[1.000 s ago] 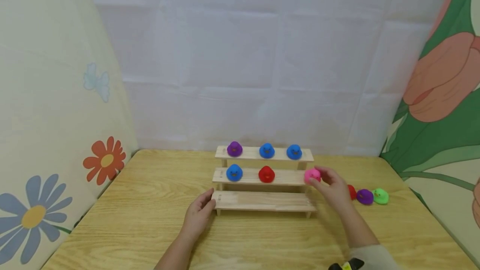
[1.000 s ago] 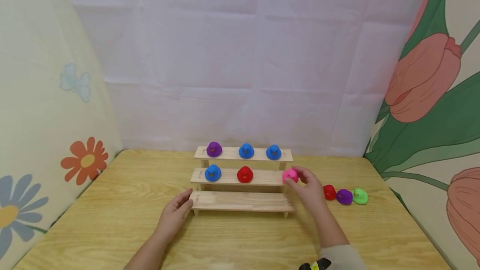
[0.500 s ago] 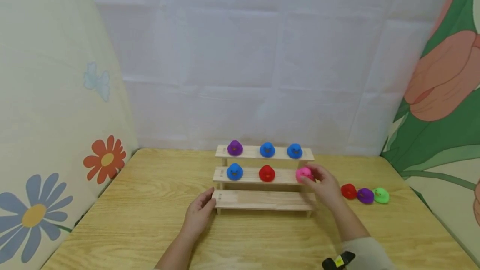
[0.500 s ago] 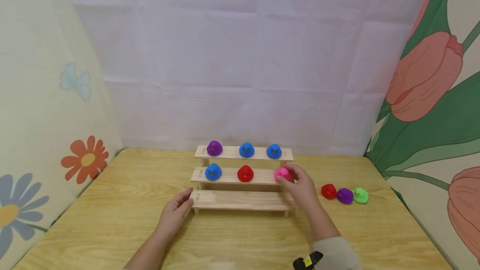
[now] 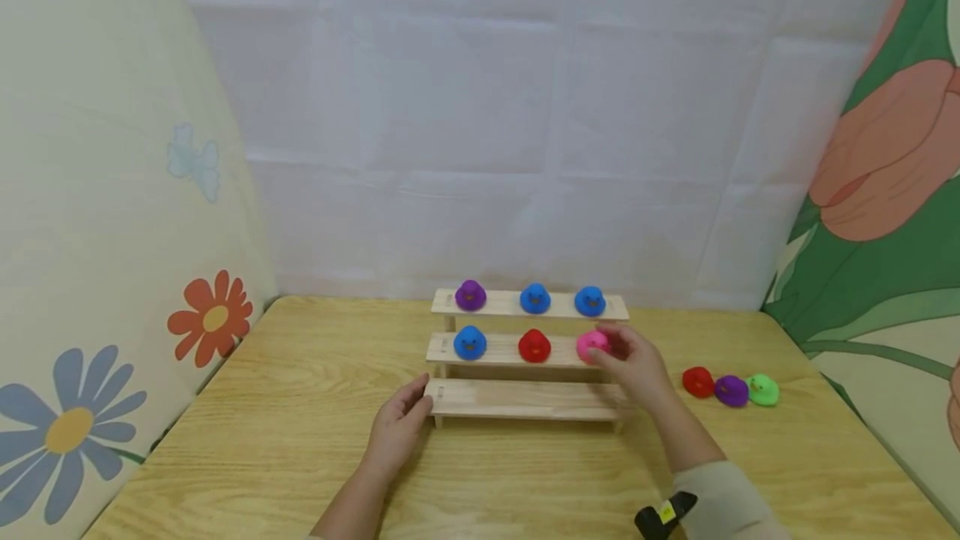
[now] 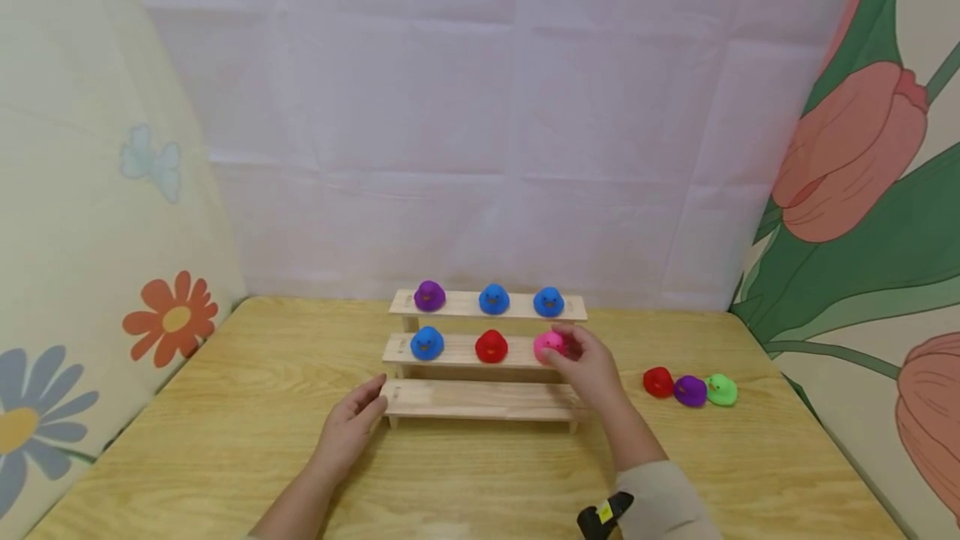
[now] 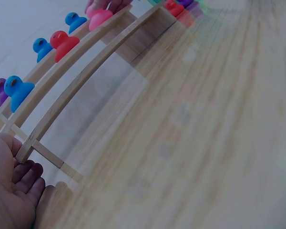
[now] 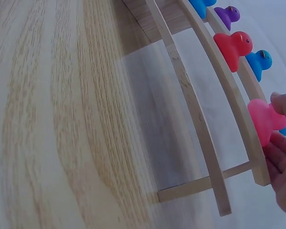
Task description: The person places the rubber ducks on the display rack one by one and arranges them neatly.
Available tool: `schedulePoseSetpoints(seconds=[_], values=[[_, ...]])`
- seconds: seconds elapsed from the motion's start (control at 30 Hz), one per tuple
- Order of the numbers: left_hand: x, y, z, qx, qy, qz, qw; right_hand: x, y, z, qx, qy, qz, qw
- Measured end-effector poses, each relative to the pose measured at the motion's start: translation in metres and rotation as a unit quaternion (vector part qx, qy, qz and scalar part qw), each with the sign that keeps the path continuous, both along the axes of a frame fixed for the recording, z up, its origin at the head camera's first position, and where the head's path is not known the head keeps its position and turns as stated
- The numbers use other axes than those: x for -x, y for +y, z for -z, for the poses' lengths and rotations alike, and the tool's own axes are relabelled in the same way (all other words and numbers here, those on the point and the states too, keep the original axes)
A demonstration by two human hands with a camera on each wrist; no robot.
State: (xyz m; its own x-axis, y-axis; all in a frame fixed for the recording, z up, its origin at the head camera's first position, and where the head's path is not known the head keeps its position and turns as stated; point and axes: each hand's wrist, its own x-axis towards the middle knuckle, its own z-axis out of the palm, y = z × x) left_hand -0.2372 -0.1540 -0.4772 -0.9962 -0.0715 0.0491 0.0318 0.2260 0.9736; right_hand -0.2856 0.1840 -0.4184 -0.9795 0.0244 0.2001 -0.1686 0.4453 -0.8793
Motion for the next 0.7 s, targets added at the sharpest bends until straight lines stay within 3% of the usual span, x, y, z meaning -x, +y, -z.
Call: schedulePoseSetpoints(seconds=[0.7], values=[[0.0013, 0.0002, 0.0022, 0.006, 0.003, -0.007, 1.0, -0.002, -0.0006, -0.0007, -0.012, -0.003, -0.01, 0.9999]])
